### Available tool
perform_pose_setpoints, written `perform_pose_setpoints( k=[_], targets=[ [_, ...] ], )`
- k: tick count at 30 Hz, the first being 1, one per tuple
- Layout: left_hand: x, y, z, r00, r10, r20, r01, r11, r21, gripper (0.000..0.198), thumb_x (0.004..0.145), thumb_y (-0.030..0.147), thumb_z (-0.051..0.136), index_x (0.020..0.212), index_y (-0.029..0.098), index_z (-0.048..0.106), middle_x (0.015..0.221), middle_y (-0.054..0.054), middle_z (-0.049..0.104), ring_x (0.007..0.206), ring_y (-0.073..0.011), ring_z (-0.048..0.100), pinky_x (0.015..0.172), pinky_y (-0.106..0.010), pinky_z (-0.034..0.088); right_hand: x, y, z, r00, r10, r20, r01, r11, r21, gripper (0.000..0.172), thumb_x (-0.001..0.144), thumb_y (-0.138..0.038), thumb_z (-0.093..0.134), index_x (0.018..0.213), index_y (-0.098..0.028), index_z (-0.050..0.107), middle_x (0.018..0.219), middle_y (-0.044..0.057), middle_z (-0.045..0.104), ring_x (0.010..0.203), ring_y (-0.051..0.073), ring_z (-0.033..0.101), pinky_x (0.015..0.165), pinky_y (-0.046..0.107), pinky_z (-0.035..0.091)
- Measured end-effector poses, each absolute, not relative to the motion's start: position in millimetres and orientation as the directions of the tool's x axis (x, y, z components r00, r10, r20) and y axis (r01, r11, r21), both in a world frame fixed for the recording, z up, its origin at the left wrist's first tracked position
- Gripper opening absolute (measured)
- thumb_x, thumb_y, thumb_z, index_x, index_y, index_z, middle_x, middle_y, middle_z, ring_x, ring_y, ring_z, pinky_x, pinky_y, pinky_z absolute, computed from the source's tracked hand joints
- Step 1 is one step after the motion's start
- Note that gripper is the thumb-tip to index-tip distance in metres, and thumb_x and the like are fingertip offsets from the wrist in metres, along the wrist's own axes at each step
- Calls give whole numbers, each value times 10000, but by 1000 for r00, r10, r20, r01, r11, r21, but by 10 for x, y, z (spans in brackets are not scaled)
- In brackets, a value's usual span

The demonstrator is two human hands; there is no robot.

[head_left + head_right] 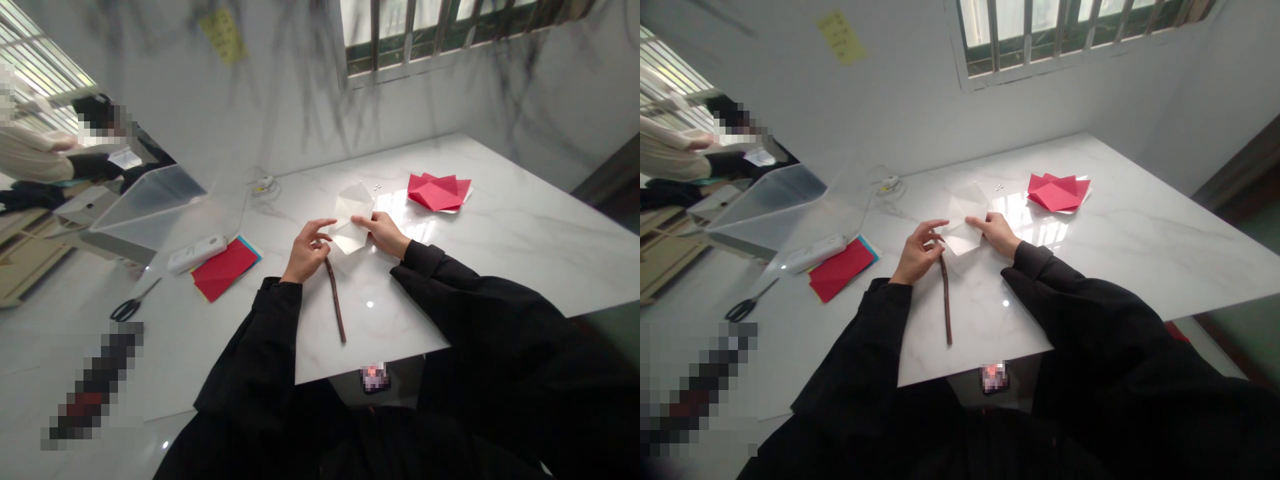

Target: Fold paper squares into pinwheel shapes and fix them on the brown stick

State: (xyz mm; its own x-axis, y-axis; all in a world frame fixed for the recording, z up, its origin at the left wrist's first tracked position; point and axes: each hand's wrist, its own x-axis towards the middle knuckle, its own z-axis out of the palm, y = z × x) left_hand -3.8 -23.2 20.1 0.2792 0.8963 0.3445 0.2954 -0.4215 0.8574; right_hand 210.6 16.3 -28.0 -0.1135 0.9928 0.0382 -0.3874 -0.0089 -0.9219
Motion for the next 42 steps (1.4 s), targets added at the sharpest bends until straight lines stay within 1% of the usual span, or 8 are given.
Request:
perform_pose_setpoints(
  k=[5, 9, 17, 20, 27, 33, 37, 42],
  targets=[
    [35, -278, 171, 351, 859, 373, 342, -488, 803, 268, 795, 345, 796, 1026, 210, 794, 1279, -83, 579, 934, -142, 681, 755, -245, 620, 2098, 164, -290, -127, 990, 56, -408, 0, -913, 439, 698, -440, 901, 960, -117, 762, 988, 124, 790, 857, 234, 738, 818, 358, 608],
    [51, -260, 141, 375, 848, 375, 326, -499, 803, 342, 792, 504, 819, 943, 197, 812, 1224, -80, 594, 890, -143, 693, 744, -261, 635, 2107, 159, -307, -137, 988, 69, -356, 16, -934, 458, 702, -469, 893, 970, -115, 777, 986, 122, 793, 878, 237, 736, 801, 344, 599],
    [76, -320, 217, 447, 808, 383, 336, -548, 766, 350, 815, 486, 808, 1057, 233, 817, 1332, -92, 556, 935, -149, 692, 767, -267, 650, 2113, 151, -284, -124, 990, 64, -320, 21, -947, 475, 691, -495, 889, 967, -125, 779, 1003, 123, 794, 908, 245, 735, 790, 335, 593],
    [106, -344, 228, 465, 805, 368, 340, -547, 765, 300, 827, 487, 794, 966, 223, 827, 1298, -89, 574, 944, -157, 687, 743, -253, 643, 2106, 143, -270, -115, 992, 54, -321, 15, -947, 461, 683, -477, 894, 944, -115, 777, 996, 123, 795, 875, 231, 730, 762, 317, 587],
    [164, -317, 135, 246, 886, 394, 324, -458, 828, 352, 805, 537, 795, 851, 188, 792, 1273, -99, 588, 978, -200, 676, 715, -271, 615, 2081, 73, -207, -185, 981, 56, -280, 2, -960, 440, 708, -476, 877, 938, -114, 777, 967, 113, 791, 791, 196, 707, 694, 289, 557],
    [190, -279, 133, 90, 872, 480, 358, -479, 802, 237, 830, 437, 795, 871, 206, 761, 1190, -76, 643, 1140, -234, 642, 988, -354, 544, 2055, 13, -136, -256, 960, 112, -140, 78, -987, 484, 744, -546, 830, 949, -110, 783, 854, 68, 767, 729, 171, 662, 656, 269, 503],
    [231, -309, 151, 95, 891, 444, 316, -450, 835, 266, 834, 418, 791, 988, 208, 736, 1045, -51, 703, 1019, -220, 680, 941, -350, 562, 2056, 1, -115, -301, 947, 109, -70, 92, -993, 515, 737, -597, 819, 912, -115, 773, 760, 42, 723, 672, 155, 618, 597, 257, 456],
    [260, -312, 128, 50, 929, 366, 142, -370, 918, 777, 796, 397, 828, 1476, 258, 480, 1161, -80, 731, 1005, -232, 728, 858, -338, 601, 2033, -15, -94, -300, 950, 84, -79, 63, -995, 539, 751, -638, 794, 859, -112, 741, 668, 21, 655, 577, 111, 517, 518, 239, 381]
  ],
)
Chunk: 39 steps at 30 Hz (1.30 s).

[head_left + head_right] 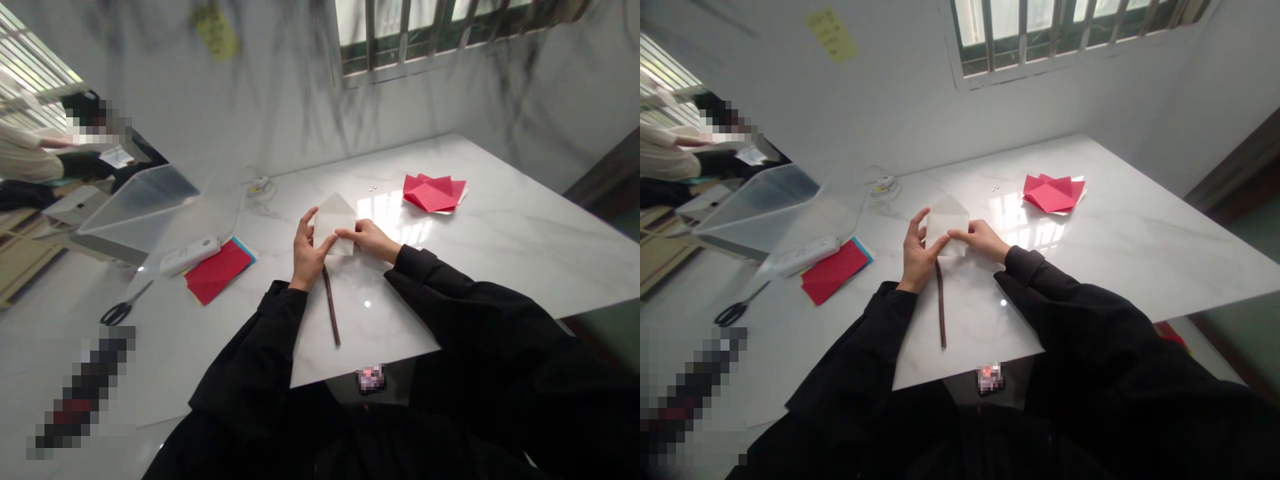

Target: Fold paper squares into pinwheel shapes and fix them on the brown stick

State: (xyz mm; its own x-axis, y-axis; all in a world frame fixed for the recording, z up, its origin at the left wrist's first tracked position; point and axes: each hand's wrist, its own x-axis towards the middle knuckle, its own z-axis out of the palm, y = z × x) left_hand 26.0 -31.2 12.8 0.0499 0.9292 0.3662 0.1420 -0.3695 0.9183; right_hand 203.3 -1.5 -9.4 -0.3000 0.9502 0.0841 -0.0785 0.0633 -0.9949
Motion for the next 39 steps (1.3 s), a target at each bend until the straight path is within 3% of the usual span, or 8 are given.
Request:
perform_pose_setpoints(
  k=[3, 8, 16, 20, 25, 29, 35, 39],
  targets=[
    [243, -280, 91, 16, 952, 304, 77, -305, 949, 954, 779, 395, 842, 1575, 259, 334, 1128, -91, 751, 929, -229, 751, 822, -335, 615, 2034, 9, -95, -283, 958, 51, -95, 25, -995, 531, 755, -660, 783, 808, -137, 706, 632, -2, 597, 539, 89, 454, 492, 236, 340],
    [187, -206, 8, -35, 970, 239, 25, -238, 971, 1024, 722, 404, 885, 1572, 240, 337, 1120, -101, 760, 918, -238, 762, 802, -327, 623, 2061, 47, -114, -264, 964, 33, -183, -17, -983, 468, 731, -593, 829, 754, -169, 633, 625, -37, 528, 564, 87, 470, 520, 226, 363],
    [139, -135, -65, -88, 978, 188, -53, -193, 980, 967, 733, 413, 880, 1536, 231, 372, 1181, -135, 736, 1009, -265, 756, 876, -386, 627, 2069, -1, -100, -272, 960, 65, -45, 54, -997, 440, 761, -571, 801, 766, -153, 662, 620, -23, 560, 557, 98, 473, 536, 255, 371],
    [138, -148, -50, -95, 971, 220, 11, -220, 975, 966, 690, 389, 913, 1514, 255, 428, 1181, -116, 732, 1048, -270, 743, 883, -385, 622, 2080, -58, -33, -312, 950, 27, 72, 52, -996, 456, 733, -573, 825, 654, -161, 645, 563, -2, 557, 536, 116, 473, 513, 272, 366],
    [157, -152, -72, -44, 978, 205, -51, -208, 977, 1051, 694, 442, 909, 1556, 254, 339, 1150, -115, 748, 991, -270, 762, 853, -387, 629, 2034, -139, 11, -320, 943, 89, 5, 95, -995, 329, 732, -460, 855, 818, -162, 743, 610, 22, 629, 635, 181, 587, 582, 297, 447],
    [163, -156, -60, -50, 980, 192, -90, -196, 977, 999, 700, 473, 902, 1519, 219, 390, 1118, -120, 765, 956, -258, 769, 857, -385, 626, 2015, -145, 20, -290, 955, 58, -14, 57, -998, 345, 744, -468, 847, 830, -147, 756, 627, 35, 648, 637, 181, 598, 589, 299, 452],
    [135, -140, 17, -162, 973, 166, -156, -191, 969, 874, 667, 400, 923, 1417, 207, 517, 1154, -110, 757, 961, -235, 763, 864, -354, 619, 1994, -180, 80, -467, 884, -23, 199, 80, -977, 427, 768, -564, 807, 725, -142, 757, 666, 50, 689, 554, 107, 517, 537, 259, 376],
    [134, -137, 41, -189, 975, 117, -231, -160, 960, 810, 667, 348, 923, 1373, 224, 546, 1195, -105, 748, 1008, -235, 751, 862, -345, 620, 1977, -183, 72, -481, 877, 10, 209, 126, -970, 390, 833, -525, 744, 759, -143, 766, 745, 66, 738, 566, 97, 503, 539, 249, 353]
  ],
)
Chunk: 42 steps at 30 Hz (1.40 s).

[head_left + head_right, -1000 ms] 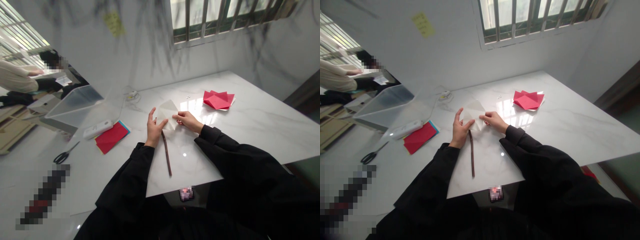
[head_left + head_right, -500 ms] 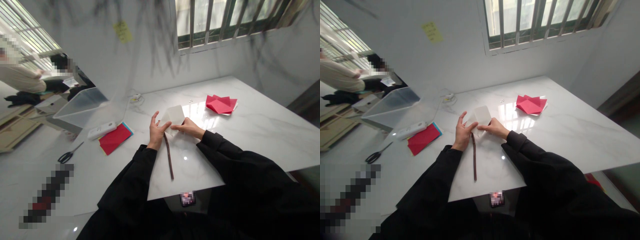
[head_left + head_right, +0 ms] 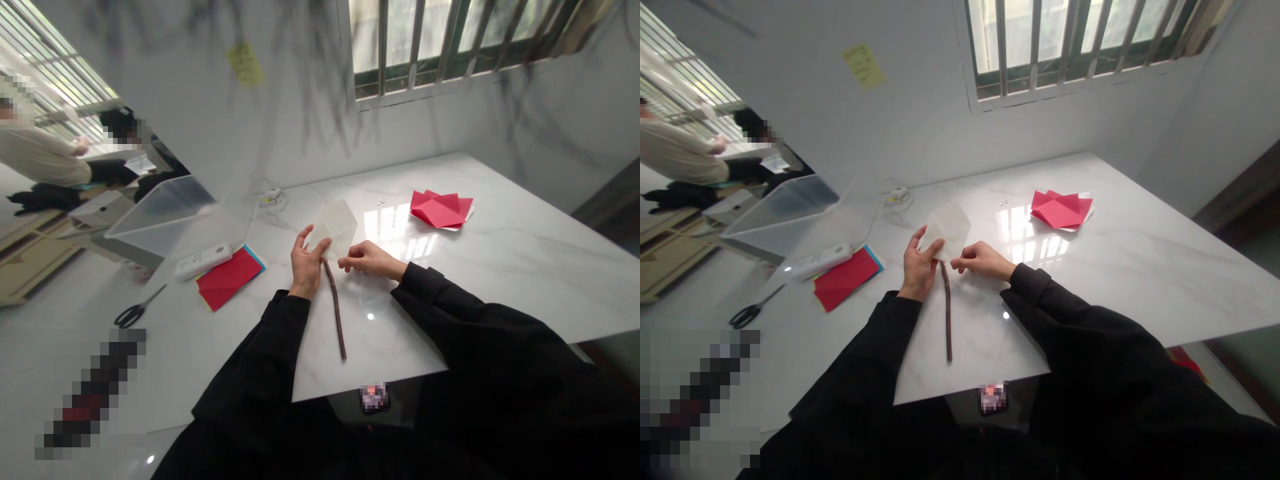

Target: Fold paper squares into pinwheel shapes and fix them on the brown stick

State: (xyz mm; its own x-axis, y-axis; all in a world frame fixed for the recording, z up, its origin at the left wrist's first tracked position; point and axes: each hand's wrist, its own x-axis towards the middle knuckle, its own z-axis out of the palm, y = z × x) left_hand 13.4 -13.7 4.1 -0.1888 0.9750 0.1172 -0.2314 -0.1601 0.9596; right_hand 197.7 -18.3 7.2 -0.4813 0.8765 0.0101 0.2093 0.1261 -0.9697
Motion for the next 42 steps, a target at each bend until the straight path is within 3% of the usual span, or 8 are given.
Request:
perform_pose_setpoints(
  k=[8, 11, 18, 23, 29, 33, 38, 42],
  targets=[
    [108, -104, -34, -145, 974, 175, -159, -197, 967, 771, 724, 459, 878, 1372, 228, 529, 1187, -106, 742, 1049, -252, 737, 852, -357, 628, 1996, -161, 9, -513, 858, 20, 203, 144, -969, 406, 851, -536, 718, 801, -137, 769, 652, 23, 665, 522, 87, 422, 502, 250, 290],
    [118, -105, -31, -160, 976, 147, -194, -177, 965, 776, 704, 434, 901, 1358, 220, 541, 1156, -97, 749, 1012, -233, 739, 833, -333, 621, 2010, -154, 9, -539, 842, 23, 202, 155, -967, 429, 861, -551, 702, 824, -129, 772, 642, 17, 657, 516, 83, 410, 507, 248, 292],
    [168, -129, 32, -236, 971, 47, -358, -132, 925, 798, 594, 305, 973, 1290, 189, 600, 1097, -89, 763, 912, -207, 745, 771, -287, 601, 2019, -123, 0, -589, 805, 70, 165, 205, -965, 401, 906, -499, 651, 858, -117, 763, 839, 75, 756, 592, 92, 482, 576, 250, 370],
    [155, -123, 50, -232, 971, 53, -355, -136, 925, 781, 607, 298, 968, 1287, 192, 599, 1097, -86, 765, 904, -202, 747, 766, -280, 599, 2007, -134, 17, -583, 810, 62, 163, 191, -968, 371, 905, -479, 661, 853, -123, 748, 770, 51, 721, 577, 91, 479, 558, 250, 356],
    [106, -116, 60, -59, 996, 59, -275, -73, 959, 859, 607, 334, 964, 1354, 183, 566, 1109, -95, 763, 904, -209, 750, 782, -287, 601, 2018, -145, 18, -415, 909, 20, 141, 86, -986, 464, 828, -580, 749, 741, -128, 693, 644, 26, 623, 548, 102, 491, 533, 258, 371],
    [144, -154, 34, 9, 999, 49, -190, -47, 981, 804, 630, 352, 946, 1329, 176, 590, 1143, -104, 748, 947, -227, 745, 806, -303, 601, 2019, -136, -26, -282, 959, 3, 41, 16, -999, 529, 761, -638, 790, 656, -141, 642, 566, 22, 565, 529, 115, 484, 497, 266, 354],
    [210, -238, 57, 72, 997, -3, -305, 24, 952, 864, 681, 339, 921, 1428, 212, 503, 1061, -67, 757, 950, -213, 734, 868, -336, 596, 1977, -115, -69, -228, 973, -20, -107, -46, -993, 502, 713, -611, 830, 758, -137, 671, 594, 16, 570, 530, 103, 453, 465, 249, 305],
    [234, -278, 83, 64, 998, -10, -340, 31, 940, 805, 675, 305, 921, 1373, 206, 532, 1080, -71, 754, 955, -209, 726, 868, -333, 588, 1938, -125, -67, -200, 979, -35, -104, -57, -993, 534, 684, -649, 843, 745, -147, 672, 610, 38, 588, 553, 125, 480, 462, 254, 319]
  ],
)
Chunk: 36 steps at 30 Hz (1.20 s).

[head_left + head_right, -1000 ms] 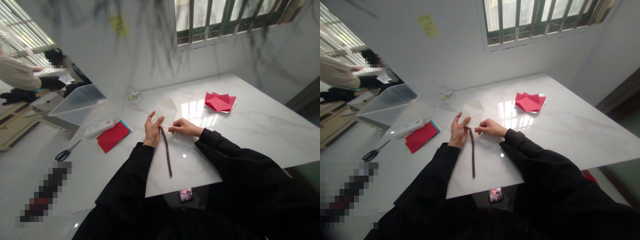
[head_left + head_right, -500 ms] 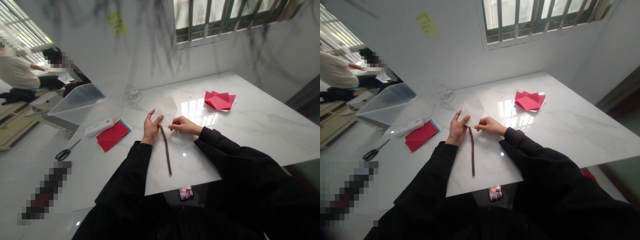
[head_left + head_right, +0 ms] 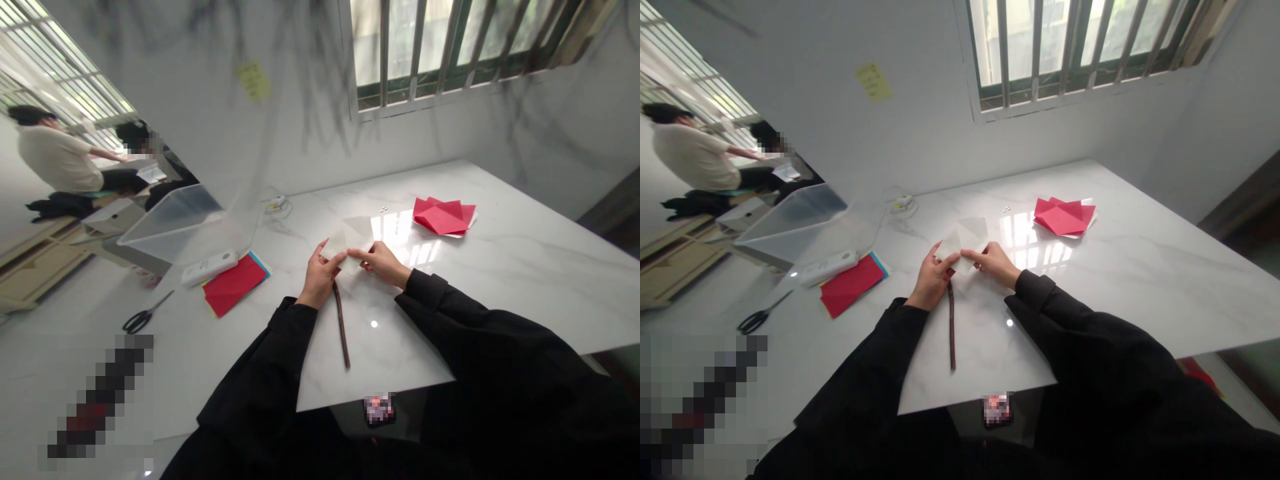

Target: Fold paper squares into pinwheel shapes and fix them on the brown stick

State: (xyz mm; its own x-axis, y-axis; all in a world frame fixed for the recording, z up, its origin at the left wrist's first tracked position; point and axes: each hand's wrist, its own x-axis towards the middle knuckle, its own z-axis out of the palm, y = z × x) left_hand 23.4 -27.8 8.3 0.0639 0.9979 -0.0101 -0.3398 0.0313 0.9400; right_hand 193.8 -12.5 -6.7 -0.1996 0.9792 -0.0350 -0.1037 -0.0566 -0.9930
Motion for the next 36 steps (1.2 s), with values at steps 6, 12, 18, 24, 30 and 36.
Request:
perform_pose_setpoints(
  k=[6, 12, 18, 24, 30, 36],
  targets=[
    [192, -260, 96, 48, 999, -17, -301, 31, 953, 765, 618, 280, 928, 1269, 195, 534, 1076, -58, 738, 946, -203, 716, 848, -314, 576, 2010, -67, -6, -197, 973, -122, -398, -193, -897, 712, 871, -858, 440, 934, -200, 705, 787, 81, 695, 720, 192, 622, 497, 248, 422],
    [131, -191, 47, 56, 997, 51, -188, -39, 981, 769, 602, 301, 925, 1256, 189, 536, 1000, -29, 714, 868, -173, 690, 796, -275, 550, 2091, 20, -84, -254, 958, -135, -345, -221, -912, 449, 807, -640, 747, 866, -197, 717, 819, 45, 692, 704, 153, 590, 573, 245, 498],
    [99, -148, 28, 15, 997, 69, -133, -67, 989, 849, 612, 325, 920, 1345, 188, 513, 967, -38, 719, 815, -176, 684, 758, -281, 551, 2113, -34, -54, -261, 963, 69, -121, 38, -992, 458, 789, -631, 764, 870, -180, 758, 734, 7, 633, 656, 125, 537, 608, 247, 473],
    [91, -162, 77, 12, 994, 108, -94, -106, 990, 828, 610, 315, 919, 1340, 179, 553, 972, -41, 721, 797, -171, 684, 757, -272, 545, 2189, -7, 12, -279, 951, 134, -87, 114, -990, 460, 789, -620, 749, 934, -184, 752, 817, 17, 674, 685, 131, 561, 648, 264, 478],
    [98, -200, 97, 108, 985, 137, -30, -135, 990, 690, 636, 339, 911, 1247, 160, 642, 1043, -68, 735, 907, -201, 697, 835, -302, 561, 2172, -47, -9, -310, 942, 128, 23, 142, -990, 493, 776, -653, 746, 753, -164, 686, 669, -2, 605, 608, 124, 495, 558, 256, 383],
    [113, -226, 106, 100, 988, 115, -50, -110, 993, 714, 622, 371, 937, 1237, 158, 643, 1027, -76, 763, 891, -218, 721, 841, -337, 586, 2148, -61, -2, -305, 947, 99, 26, 113, -993, 519, 757, -647, 764, 842, -135, 735, 686, 10, 630, 574, 112, 469, 518, 254, 335]
  ],
)
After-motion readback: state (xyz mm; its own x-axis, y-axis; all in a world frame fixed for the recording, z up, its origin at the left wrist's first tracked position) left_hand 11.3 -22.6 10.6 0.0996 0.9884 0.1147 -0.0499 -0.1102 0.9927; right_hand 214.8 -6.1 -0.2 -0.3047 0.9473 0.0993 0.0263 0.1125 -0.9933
